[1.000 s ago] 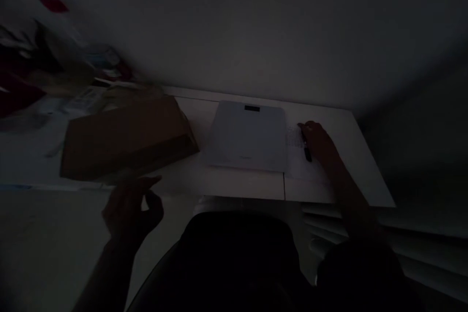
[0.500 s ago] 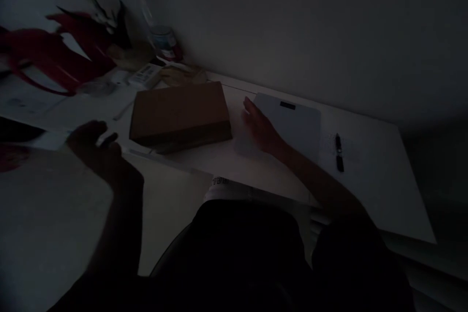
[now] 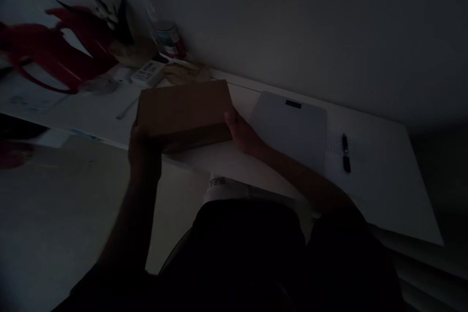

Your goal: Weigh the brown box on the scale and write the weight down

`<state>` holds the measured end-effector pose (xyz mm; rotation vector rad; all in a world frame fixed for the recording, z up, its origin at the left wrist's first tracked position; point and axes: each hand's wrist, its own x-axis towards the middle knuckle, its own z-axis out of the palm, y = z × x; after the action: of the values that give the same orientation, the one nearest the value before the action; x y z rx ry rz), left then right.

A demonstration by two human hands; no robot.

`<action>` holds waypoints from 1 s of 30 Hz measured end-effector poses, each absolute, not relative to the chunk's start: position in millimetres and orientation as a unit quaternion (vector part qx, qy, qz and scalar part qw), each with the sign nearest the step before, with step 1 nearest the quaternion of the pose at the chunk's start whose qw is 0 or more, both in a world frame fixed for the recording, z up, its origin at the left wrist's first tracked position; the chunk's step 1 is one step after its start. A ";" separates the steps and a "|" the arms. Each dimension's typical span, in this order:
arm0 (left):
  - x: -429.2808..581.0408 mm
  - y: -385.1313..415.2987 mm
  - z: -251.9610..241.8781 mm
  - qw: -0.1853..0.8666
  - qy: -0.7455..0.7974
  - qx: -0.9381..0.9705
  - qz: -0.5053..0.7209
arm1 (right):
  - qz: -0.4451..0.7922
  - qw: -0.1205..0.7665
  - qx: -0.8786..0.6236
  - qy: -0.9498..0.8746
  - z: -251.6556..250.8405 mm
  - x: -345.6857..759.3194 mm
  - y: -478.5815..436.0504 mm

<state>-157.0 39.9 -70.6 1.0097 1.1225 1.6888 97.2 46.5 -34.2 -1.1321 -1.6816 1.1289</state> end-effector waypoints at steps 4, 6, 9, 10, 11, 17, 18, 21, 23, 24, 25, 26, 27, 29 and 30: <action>-151.6 37.2 -67.2 0.419 0.430 0.384 0.702 | 0.442 0.398 -0.456 -0.662 -34.3 95.5 47.8; -150.9 37.2 -67.7 0.412 0.424 0.390 0.706 | 0.438 0.402 -0.455 -0.663 -32.6 94.3 47.4; -150.2 38.3 -68.2 0.399 0.426 0.393 0.711 | 0.434 0.405 -0.456 -0.663 -29.3 93.0 45.5; -149.8 38.7 -67.9 0.397 0.429 0.390 0.711 | 0.431 0.405 -0.458 -0.664 -28.4 92.7 44.9; -149.3 38.9 -67.3 0.395 0.432 0.388 0.712 | 0.428 0.404 -0.459 -0.665 -27.7 92.5 44.4; -145.1 37.9 -61.6 0.399 0.451 0.382 0.701 | 0.427 0.403 -0.470 -0.659 -28.5 93.7 45.1; -144.2 37.7 -60.3 0.399 0.447 0.384 0.702 | 0.426 0.404 -0.470 -0.659 -28.5 94.6 45.3; -140.3 37.7 -54.6 0.385 0.432 0.412 0.704 | 0.434 0.424 -0.446 -0.658 -26.2 99.5 44.6; -136.7 38.4 -49.1 0.380 0.433 0.421 0.701 | 0.441 0.437 -0.433 -0.654 -23.3 104.6 42.4; -134.7 39.3 -46.0 0.377 0.435 0.423 0.700 | 0.441 0.439 -0.430 -0.654 -21.6 107.6 40.6; -132.6 40.5 -42.7 0.370 0.438 0.428 0.699 | 0.440 0.442 -0.428 -0.654 -19.9 110.8 38.5; -130.3 42.0 -39.3 0.360 0.437 0.437 0.699 | 0.437 0.448 -0.427 -0.653 -17.9 114.2 36.0; -127.7 43.7 -35.6 0.349 0.435 0.448 0.699 | 0.434 0.454 -0.424 -0.652 -15.7 117.6 33.3; -121.8 47.4 -27.2 0.335 0.427 0.470 0.696 | 0.434 0.464 -0.419 -0.648 -9.7 124.5 27.4; -118.3 49.2 -22.5 0.336 0.417 0.478 0.696 | 0.431 0.470 -0.416 -0.648 -5.7 128.0 24.5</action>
<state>-118.3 49.2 -22.5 1.2462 1.0887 1.8160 128.0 24.5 -5.7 -1.0181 -1.5890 1.0560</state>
